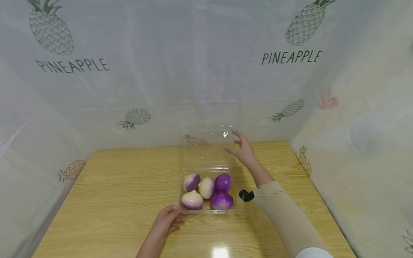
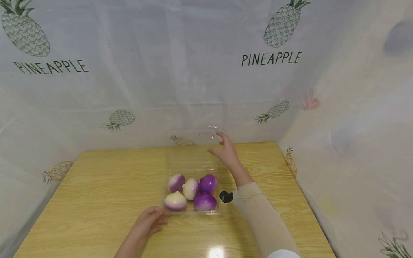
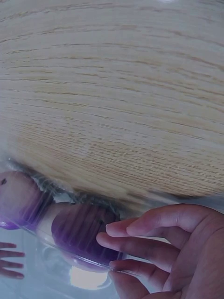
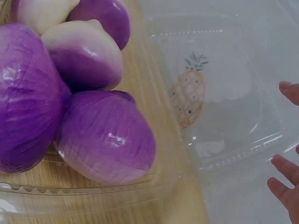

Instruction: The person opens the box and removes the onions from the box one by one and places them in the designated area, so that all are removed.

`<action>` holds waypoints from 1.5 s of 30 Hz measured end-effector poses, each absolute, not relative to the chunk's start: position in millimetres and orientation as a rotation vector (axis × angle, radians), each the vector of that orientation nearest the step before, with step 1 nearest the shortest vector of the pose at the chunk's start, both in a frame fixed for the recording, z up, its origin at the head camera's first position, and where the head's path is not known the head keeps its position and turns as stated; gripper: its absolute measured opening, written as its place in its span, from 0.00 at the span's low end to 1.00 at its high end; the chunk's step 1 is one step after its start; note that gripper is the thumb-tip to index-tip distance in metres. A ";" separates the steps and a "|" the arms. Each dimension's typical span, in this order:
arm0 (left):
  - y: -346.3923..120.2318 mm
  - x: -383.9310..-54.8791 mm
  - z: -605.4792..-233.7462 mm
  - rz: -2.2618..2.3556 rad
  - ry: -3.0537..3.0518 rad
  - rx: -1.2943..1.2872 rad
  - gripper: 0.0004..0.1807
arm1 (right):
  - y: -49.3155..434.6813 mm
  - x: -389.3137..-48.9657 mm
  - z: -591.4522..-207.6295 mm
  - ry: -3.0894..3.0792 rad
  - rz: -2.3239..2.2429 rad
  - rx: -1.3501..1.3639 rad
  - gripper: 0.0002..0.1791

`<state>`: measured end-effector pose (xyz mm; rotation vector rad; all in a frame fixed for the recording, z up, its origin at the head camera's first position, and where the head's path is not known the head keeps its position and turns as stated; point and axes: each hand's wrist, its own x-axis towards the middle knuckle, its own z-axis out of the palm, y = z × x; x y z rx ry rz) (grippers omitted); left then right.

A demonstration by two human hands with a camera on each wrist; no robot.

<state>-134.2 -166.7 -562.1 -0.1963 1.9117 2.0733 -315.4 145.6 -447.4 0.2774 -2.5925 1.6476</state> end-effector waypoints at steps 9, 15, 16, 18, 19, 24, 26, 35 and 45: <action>-164.7 -135.1 -560.5 2.095 1.909 -0.220 0.13 | 142.8 -319.2 -462.8 -2.600 1.647 0.262 0.45; -164.1 -136.2 -561.6 2.102 1.917 -0.238 0.16 | 139.6 -318.3 -466.6 -2.630 1.638 0.260 0.43; -163.6 -135.8 -561.8 2.105 1.921 -0.239 0.16 | 139.6 -317.6 -466.9 -2.636 1.635 0.264 0.43; -162.5 -135.7 -562.5 2.109 1.923 -0.244 0.16 | 139.8 -316.2 -467.3 -2.645 1.633 0.274 0.42; -161.9 -135.8 -562.6 2.109 1.920 -0.253 0.16 | 139.8 -315.2 -467.3 -2.644 1.633 0.280 0.41; -159.2 -136.4 -563.9 2.114 1.922 -0.273 0.14 | 140.7 -309.0 -468.6 -2.661 1.639 0.295 0.39; -158.6 -136.1 -564.0 2.112 1.921 -0.277 0.13 | 139.9 -305.3 -469.6 -2.674 1.639 0.303 0.39; -156.0 -134.1 -562.9 2.140 1.916 -0.324 0.13 | 127.9 -286.2 -475.3 -2.665 1.650 0.399 0.37; -156.2 -134.6 -563.1 2.152 1.869 -0.321 0.15 | 110.0 -267.3 -487.7 -2.640 1.711 0.460 0.36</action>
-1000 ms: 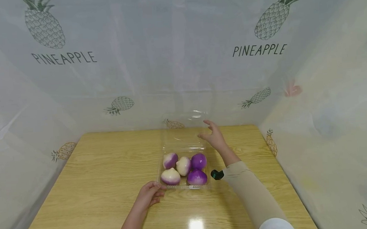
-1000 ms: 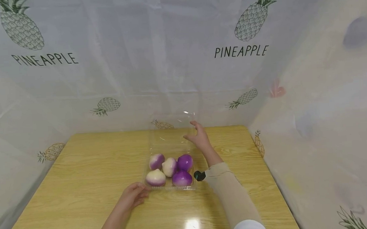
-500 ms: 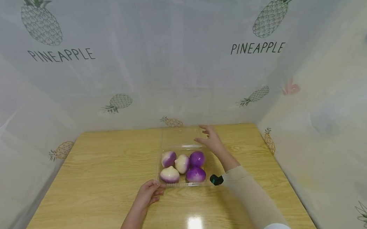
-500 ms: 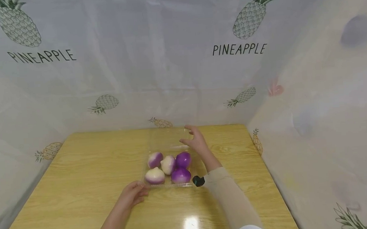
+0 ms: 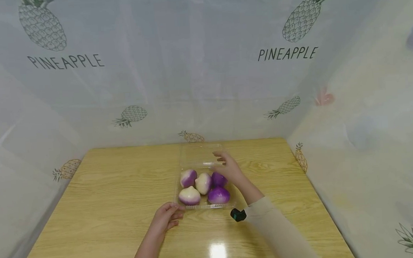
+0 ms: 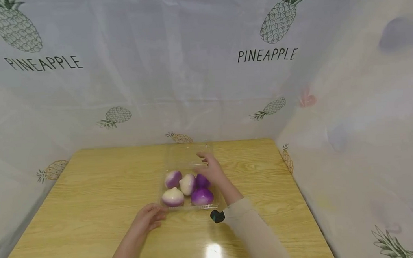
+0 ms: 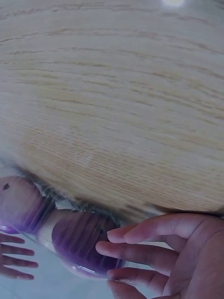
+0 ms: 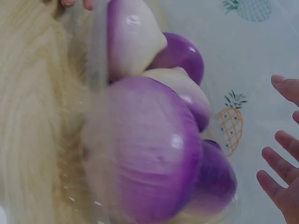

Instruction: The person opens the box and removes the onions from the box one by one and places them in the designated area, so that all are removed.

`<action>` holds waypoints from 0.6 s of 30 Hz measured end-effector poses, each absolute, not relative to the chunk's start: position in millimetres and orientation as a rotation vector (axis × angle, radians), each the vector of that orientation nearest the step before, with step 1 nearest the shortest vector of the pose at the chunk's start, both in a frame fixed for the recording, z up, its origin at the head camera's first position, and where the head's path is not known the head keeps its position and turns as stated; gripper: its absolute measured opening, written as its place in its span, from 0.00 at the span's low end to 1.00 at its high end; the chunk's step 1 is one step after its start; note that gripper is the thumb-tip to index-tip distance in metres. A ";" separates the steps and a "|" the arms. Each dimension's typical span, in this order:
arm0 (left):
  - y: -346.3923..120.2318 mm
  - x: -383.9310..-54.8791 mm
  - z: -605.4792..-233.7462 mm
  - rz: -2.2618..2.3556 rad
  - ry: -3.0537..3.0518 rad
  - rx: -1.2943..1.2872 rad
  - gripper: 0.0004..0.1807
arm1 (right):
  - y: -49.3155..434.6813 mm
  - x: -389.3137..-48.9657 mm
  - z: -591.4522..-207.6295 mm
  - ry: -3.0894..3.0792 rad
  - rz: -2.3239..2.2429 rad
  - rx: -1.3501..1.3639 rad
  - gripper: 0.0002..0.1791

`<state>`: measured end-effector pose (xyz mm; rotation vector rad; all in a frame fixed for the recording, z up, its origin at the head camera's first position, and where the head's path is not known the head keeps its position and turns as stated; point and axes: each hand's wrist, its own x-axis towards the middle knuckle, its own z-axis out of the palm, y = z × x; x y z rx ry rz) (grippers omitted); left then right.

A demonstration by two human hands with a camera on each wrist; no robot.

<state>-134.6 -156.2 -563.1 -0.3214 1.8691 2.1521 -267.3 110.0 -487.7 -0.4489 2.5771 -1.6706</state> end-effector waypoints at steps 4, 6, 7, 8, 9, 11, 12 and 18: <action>-158.1 -135.5 -565.2 2.149 1.851 -0.283 0.16 | 104.6 -262.0 -491.7 2.529 -1.684 -0.458 0.35; -159.4 -136.0 -567.3 2.147 1.847 -0.266 0.16 | 102.1 -259.5 -493.8 2.500 -1.670 -0.454 0.36; -160.0 -136.1 -568.3 2.147 1.843 -0.260 0.17 | 101.2 -258.2 -494.9 2.494 -1.650 -0.445 0.36; -160.6 -136.2 -569.0 2.149 1.835 -0.255 0.17 | 100.2 -257.2 -495.9 2.490 -1.633 -0.446 0.36; -161.1 -136.3 -569.6 2.149 1.829 -0.248 0.17 | 99.3 -256.1 -496.8 2.489 -1.611 -0.443 0.36; -162.1 -136.3 -570.8 2.152 1.811 -0.238 0.17 | 97.5 -254.6 -498.4 2.495 -1.575 -0.464 0.36; -162.6 -136.4 -571.4 2.154 1.800 -0.231 0.16 | 96.6 -254.1 -499.2 2.498 -1.561 -0.479 0.35; -164.2 -136.7 -572.5 2.167 1.762 -0.191 0.13 | 91.8 -252.5 -502.4 2.604 -1.331 -0.621 0.37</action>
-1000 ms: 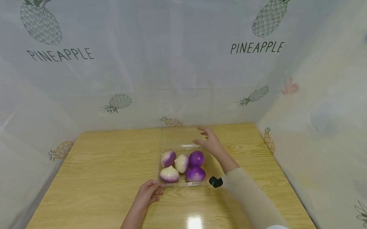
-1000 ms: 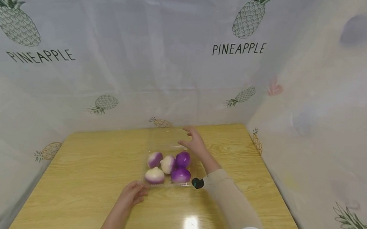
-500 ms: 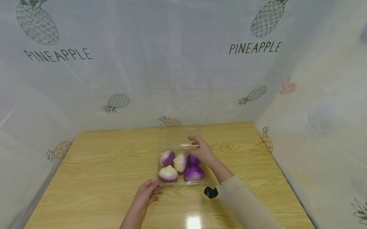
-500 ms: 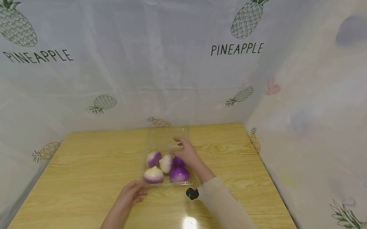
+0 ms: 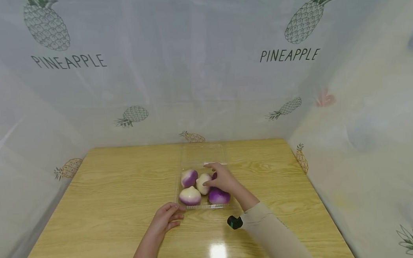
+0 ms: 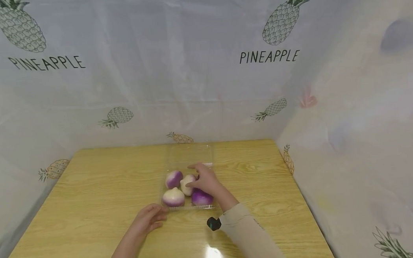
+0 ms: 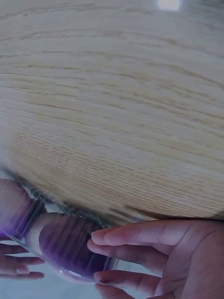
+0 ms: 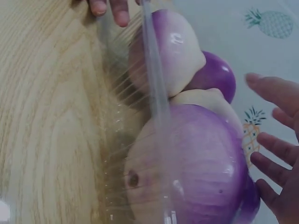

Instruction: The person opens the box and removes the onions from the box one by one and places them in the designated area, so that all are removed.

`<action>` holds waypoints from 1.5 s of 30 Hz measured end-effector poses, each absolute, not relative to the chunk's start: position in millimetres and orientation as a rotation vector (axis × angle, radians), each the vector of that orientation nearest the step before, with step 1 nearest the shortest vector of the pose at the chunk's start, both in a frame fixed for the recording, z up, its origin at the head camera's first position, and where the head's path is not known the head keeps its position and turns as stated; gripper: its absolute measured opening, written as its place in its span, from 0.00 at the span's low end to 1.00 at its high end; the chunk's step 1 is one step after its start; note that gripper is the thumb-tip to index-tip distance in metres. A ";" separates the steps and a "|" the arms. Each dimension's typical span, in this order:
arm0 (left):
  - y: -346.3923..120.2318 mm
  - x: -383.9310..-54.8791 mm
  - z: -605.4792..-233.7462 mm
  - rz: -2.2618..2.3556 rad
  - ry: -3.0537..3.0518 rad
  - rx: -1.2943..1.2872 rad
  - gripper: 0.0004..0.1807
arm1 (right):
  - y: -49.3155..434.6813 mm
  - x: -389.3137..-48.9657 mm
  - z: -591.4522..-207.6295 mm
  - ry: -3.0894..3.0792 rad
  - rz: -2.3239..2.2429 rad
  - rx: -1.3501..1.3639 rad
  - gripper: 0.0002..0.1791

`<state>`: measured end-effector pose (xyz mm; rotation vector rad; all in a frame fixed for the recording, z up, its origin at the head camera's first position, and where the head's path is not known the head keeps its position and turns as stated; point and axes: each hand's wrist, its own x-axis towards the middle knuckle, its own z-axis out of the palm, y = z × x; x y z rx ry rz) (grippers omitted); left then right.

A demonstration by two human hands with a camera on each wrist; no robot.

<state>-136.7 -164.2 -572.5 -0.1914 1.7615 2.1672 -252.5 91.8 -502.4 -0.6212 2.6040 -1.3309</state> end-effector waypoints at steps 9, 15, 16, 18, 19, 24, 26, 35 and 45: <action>-166.0 -134.9 -570.8 2.150 1.786 -0.166 0.13 | 87.1 -250.8 -505.7 2.793 -1.031 -0.712 0.39; -166.8 -134.3 -570.1 2.149 1.793 -0.163 0.12 | 84.1 -251.3 -508.9 2.848 -0.885 -0.708 0.41; -166.8 -134.2 -570.0 2.149 1.791 -0.166 0.12 | 83.7 -251.6 -509.9 2.859 -0.859 -0.709 0.41; -166.4 -134.1 -569.3 2.151 1.786 -0.172 0.12 | 83.2 -252.3 -512.1 2.885 -0.792 -0.713 0.42; -166.2 -134.0 -569.0 2.151 1.783 -0.171 0.12 | 83.1 -252.6 -513.0 2.896 -0.772 -0.717 0.42; -165.0 -134.0 -568.7 2.157 1.775 -0.164 0.12 | 82.8 -252.8 -515.4 2.918 -0.708 -0.743 0.41; -165.1 -134.4 -569.6 2.160 1.771 -0.168 0.11 | 82.7 -252.7 -516.0 2.915 -0.701 -0.749 0.40; -164.7 -133.5 -571.7 2.172 1.769 -0.165 0.12 | 83.0 -254.9 -517.6 2.889 -0.724 -0.747 0.40; -164.7 -131.9 -574.8 2.170 1.779 -0.146 0.12 | 87.3 -254.5 -510.6 2.868 -0.877 -0.724 0.40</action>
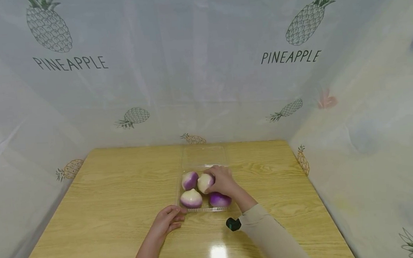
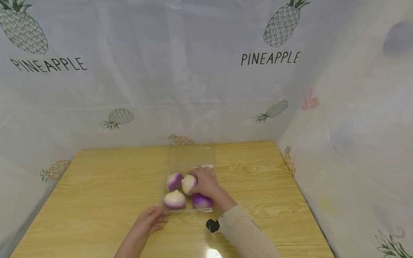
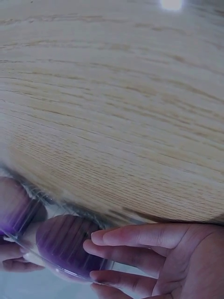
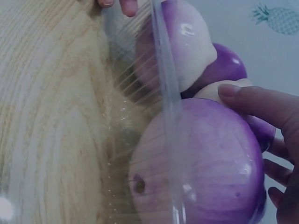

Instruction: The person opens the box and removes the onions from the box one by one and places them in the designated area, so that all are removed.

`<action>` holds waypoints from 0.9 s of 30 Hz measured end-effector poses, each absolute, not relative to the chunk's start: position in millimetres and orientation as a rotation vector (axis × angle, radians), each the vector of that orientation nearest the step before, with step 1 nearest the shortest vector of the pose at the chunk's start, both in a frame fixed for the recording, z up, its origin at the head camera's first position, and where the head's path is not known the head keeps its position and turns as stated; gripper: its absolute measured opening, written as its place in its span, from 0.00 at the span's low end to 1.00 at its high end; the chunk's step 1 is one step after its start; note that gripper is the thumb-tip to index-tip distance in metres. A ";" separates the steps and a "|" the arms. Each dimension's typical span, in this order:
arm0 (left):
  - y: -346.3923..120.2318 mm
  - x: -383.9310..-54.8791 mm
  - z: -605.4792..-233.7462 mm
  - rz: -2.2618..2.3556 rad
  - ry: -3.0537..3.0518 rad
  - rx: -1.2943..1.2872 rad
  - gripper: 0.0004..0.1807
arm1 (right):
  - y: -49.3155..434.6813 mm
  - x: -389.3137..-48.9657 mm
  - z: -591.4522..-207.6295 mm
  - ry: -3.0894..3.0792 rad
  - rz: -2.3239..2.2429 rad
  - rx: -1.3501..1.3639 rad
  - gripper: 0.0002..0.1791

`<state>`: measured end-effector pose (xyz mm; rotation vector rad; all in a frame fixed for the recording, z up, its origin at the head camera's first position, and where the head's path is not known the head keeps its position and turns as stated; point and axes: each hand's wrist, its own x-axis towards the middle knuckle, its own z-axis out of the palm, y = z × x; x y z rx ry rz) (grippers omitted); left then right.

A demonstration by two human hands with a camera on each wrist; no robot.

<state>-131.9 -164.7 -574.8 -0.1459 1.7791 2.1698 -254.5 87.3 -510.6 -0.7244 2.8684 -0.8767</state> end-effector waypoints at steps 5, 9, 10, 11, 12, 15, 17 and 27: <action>-164.4 -131.1 -574.4 2.178 1.776 -0.135 0.12 | 91.7 -252.6 -501.7 2.890 -0.969 -0.689 0.39; -163.7 -131.0 -574.4 2.180 1.770 -0.145 0.12 | 97.9 -251.3 -495.0 2.872 -1.115 -0.658 0.38; -163.5 -131.0 -574.6 2.180 1.770 -0.146 0.12 | 99.9 -251.0 -493.3 2.864 -1.148 -0.649 0.37; -163.4 -131.1 -574.6 2.180 1.767 -0.150 0.11 | 102.1 -250.8 -492.0 2.865 -1.165 -0.644 0.37; -163.3 -131.3 -575.0 2.180 1.768 -0.149 0.11 | 104.4 -250.6 -490.8 2.869 -1.178 -0.640 0.37; -163.4 -131.6 -575.5 2.183 1.767 -0.145 0.10 | 111.4 -250.5 -487.7 2.890 -1.204 -0.611 0.38; -163.4 -131.7 -575.6 2.185 1.766 -0.146 0.10 | 116.5 -251.1 -487.0 2.907 -1.224 -0.575 0.38; -163.3 -130.3 -575.2 2.182 1.773 -0.142 0.12 | 143.3 -249.3 -483.7 2.842 -1.497 -0.353 0.38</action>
